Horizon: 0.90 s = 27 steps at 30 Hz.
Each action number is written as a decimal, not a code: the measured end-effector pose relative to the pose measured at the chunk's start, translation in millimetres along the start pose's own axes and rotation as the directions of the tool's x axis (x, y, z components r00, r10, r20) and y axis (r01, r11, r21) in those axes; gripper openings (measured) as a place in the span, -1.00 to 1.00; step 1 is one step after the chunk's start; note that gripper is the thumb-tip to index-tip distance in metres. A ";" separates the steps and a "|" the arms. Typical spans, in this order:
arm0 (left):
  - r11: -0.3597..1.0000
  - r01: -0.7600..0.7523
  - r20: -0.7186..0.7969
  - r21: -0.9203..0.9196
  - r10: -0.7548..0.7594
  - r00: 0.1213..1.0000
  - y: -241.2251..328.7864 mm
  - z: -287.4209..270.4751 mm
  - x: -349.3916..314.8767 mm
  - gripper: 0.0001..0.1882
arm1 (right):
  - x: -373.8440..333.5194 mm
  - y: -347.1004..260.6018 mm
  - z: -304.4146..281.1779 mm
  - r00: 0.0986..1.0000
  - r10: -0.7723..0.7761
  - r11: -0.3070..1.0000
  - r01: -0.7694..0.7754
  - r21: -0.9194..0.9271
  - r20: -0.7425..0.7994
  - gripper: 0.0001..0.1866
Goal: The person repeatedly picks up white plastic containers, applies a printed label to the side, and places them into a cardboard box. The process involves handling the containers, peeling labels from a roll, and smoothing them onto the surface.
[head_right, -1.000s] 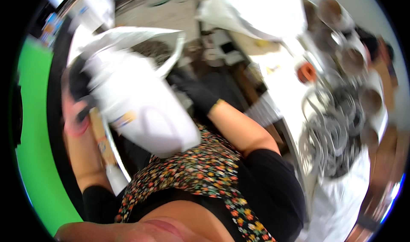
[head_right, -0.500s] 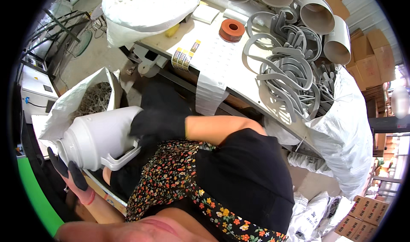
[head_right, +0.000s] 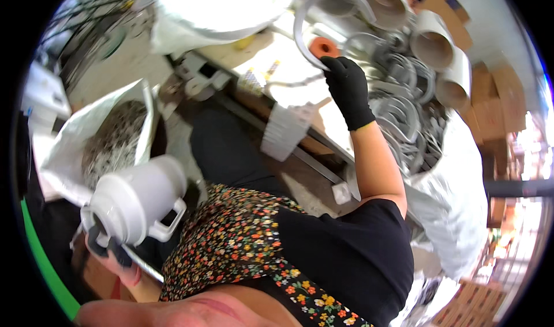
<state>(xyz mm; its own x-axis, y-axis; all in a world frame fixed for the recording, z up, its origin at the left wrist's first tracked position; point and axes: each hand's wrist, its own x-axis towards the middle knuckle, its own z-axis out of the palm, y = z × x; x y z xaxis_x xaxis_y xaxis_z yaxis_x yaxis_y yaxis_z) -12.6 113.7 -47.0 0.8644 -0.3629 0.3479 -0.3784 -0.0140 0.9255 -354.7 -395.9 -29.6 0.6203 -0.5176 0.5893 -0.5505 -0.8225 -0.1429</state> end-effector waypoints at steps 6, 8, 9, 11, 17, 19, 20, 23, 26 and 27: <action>0.960 -0.189 0.204 0.205 0.147 0.968 32.0 18.9 -16.0 -0.58 | 58.1 -258.5 43.4 0.965 0.148 -0.061 -0.212 0.975 0.218 -0.76; 0.999 0.014 0.133 -0.028 -0.010 0.991 46.1 22.8 -22.3 -0.58 | 72.6 -311.2 52.1 0.914 -0.081 -0.546 -0.375 0.749 0.398 -0.73; 0.992 0.077 0.121 -0.095 -0.065 0.990 52.1 20.4 -24.8 -0.58 | 71.6 -335.3 64.1 0.891 -0.144 -0.653 -0.413 0.635 0.431 -0.73; 0.971 0.153 0.114 -0.183 -0.134 0.984 58.8 16.7 -31.2 -0.57 | 66.5 -366.3 68.3 0.844 -0.207 -0.573 -0.514 0.639 0.494 -0.67; 0.938 0.232 0.111 -0.257 -0.210 0.971 65.2 13.4 -41.4 -0.50 | 71.9 -383.4 75.2 0.831 -0.232 -0.460 -0.552 0.696 0.506 -0.67; 0.929 0.248 0.111 -0.276 -0.226 0.968 64.6 15.8 -42.9 -0.47 | 64.4 -383.6 77.7 0.792 -0.272 -0.468 -0.605 0.644 0.546 -0.72; 0.926 0.256 0.106 -0.278 -0.236 0.966 64.3 16.4 -44.0 -0.45 | 57.7 -387.2 76.1 0.768 -0.248 -0.445 -0.632 0.635 0.590 -0.74; 0.987 0.092 0.144 -0.128 -0.073 0.987 61.4 15.4 -47.6 -0.49 | 28.7 -371.3 97.0 0.658 -0.429 -0.428 -0.752 0.502 0.619 -0.79; 0.582 -0.800 0.408 0.143 0.702 0.584 43.7 5.6 -38.8 -0.65 | 22.7 -363.9 86.9 0.587 -0.397 -0.391 -0.804 0.448 0.706 -0.80; 0.651 -0.745 0.429 0.146 0.637 0.640 53.5 7.9 -39.9 -0.68 | 23.1 -362.9 83.9 0.594 -0.385 -0.408 -0.796 0.448 0.706 -0.80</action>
<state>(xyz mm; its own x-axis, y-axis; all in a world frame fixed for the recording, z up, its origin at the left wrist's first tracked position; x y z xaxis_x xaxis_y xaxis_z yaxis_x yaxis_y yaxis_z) -70.0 120.1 -12.5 0.1703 -0.6412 0.7483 -0.9388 0.1252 0.3210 -93.6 -129.1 -30.9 0.9750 -0.1578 -0.1564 -0.0191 0.6417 -0.7667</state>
